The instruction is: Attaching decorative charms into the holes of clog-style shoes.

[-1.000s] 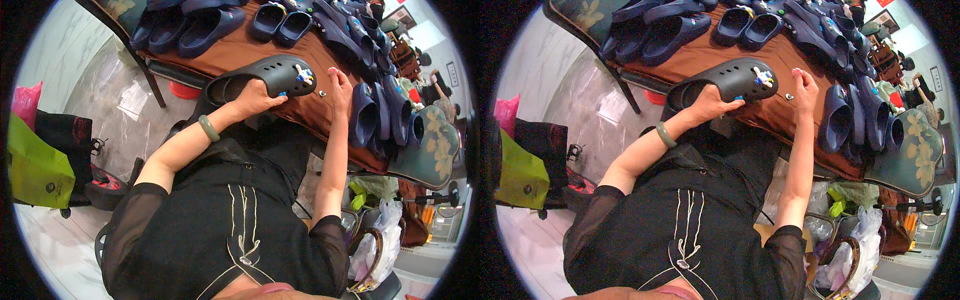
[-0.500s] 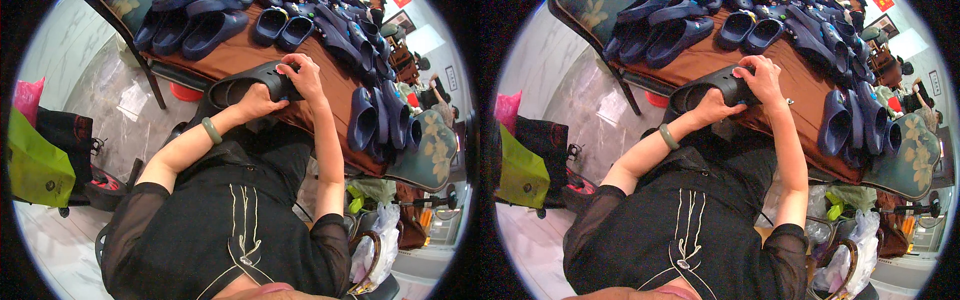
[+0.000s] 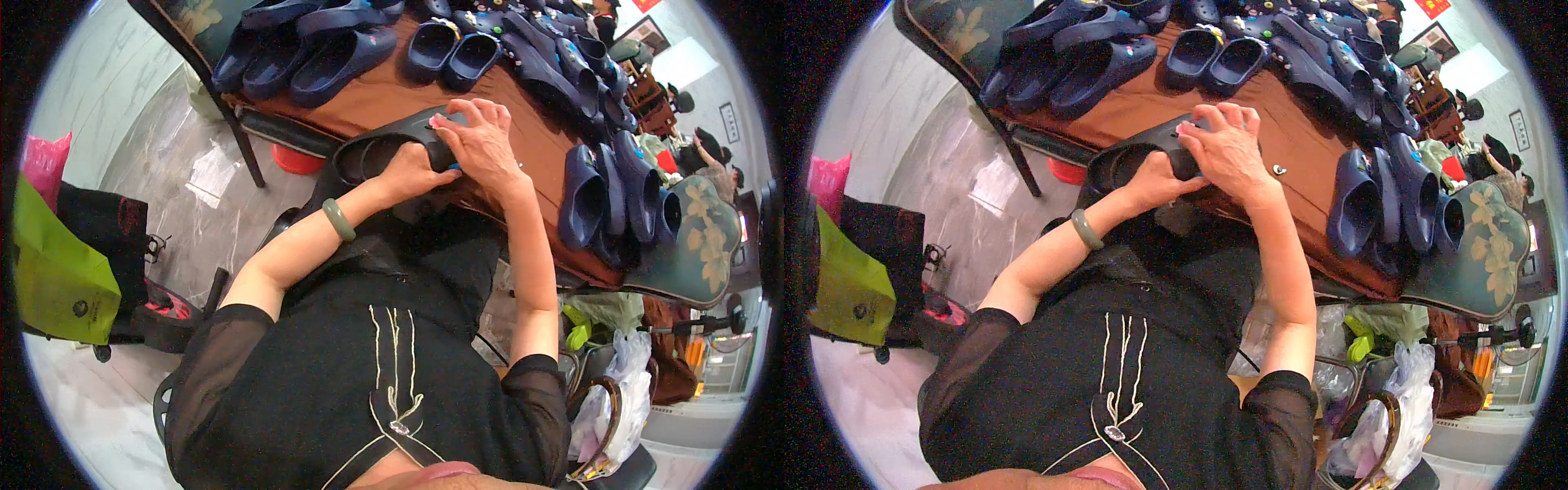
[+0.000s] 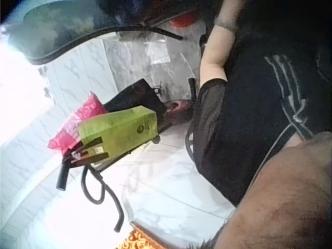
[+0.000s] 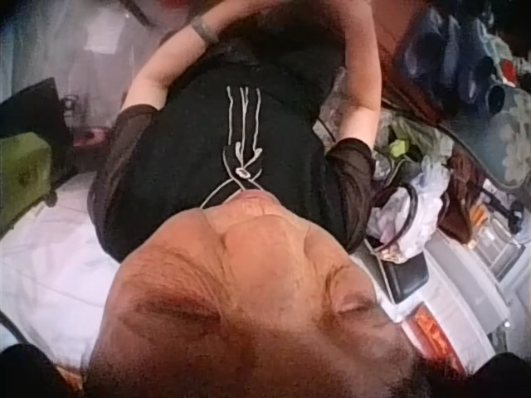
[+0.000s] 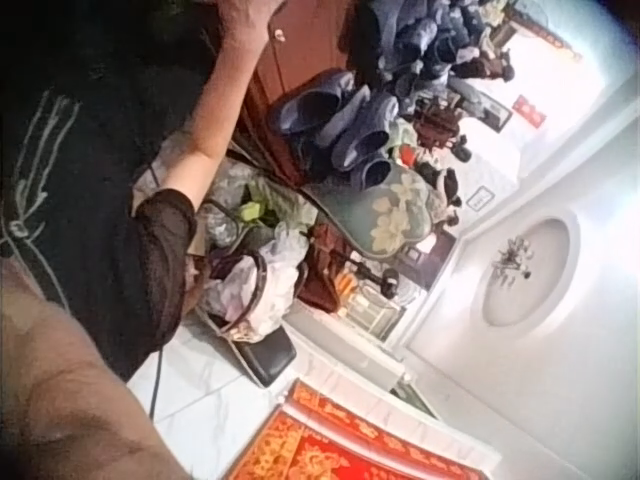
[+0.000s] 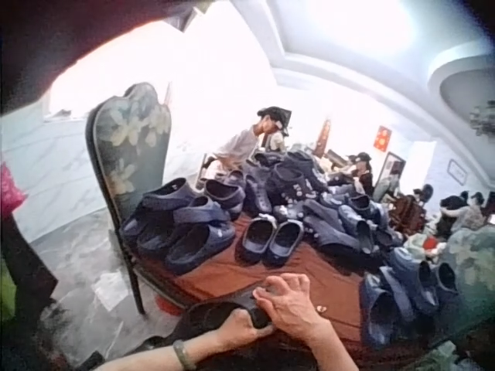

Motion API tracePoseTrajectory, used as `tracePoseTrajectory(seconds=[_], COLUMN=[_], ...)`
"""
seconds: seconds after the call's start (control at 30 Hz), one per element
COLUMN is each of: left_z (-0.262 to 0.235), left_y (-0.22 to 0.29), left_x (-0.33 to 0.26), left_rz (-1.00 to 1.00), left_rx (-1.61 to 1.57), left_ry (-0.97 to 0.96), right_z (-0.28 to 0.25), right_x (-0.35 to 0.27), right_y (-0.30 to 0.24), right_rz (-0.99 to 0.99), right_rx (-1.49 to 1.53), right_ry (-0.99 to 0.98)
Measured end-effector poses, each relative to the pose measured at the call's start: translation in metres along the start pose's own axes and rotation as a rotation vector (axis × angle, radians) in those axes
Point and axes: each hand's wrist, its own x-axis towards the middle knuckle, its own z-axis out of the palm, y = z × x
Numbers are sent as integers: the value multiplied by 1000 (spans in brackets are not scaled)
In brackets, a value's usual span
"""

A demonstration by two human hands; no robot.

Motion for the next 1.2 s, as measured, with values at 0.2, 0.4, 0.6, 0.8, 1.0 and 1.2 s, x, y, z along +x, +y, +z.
tracePoseTrajectory(seconds=[0.2,0.4,0.6,0.8,1.0,1.2], left_z=[-1,2,-3,2,-4,-9], left_y=[-6,-10,3,-4,-12,-10], left_x=[-2,-4,-4,2,36,51], left_rz=[-31,17,45,13,-71,-194], left_rx=[-13,-11,-15,-58,-194,-244], left_ry=[-32,-17,-47,30,-60,-134], right_z=[5,20,23,18,21,52], right_x=[4,2,-7,-7,-60,-140], right_y=[-10,-13,-14,-8,106,121], right_rz=[-77,-5,47,-3,508,789], right_rx=[-89,-43,-16,-117,110,430], right_ry=[19,61,103,126,473,190])
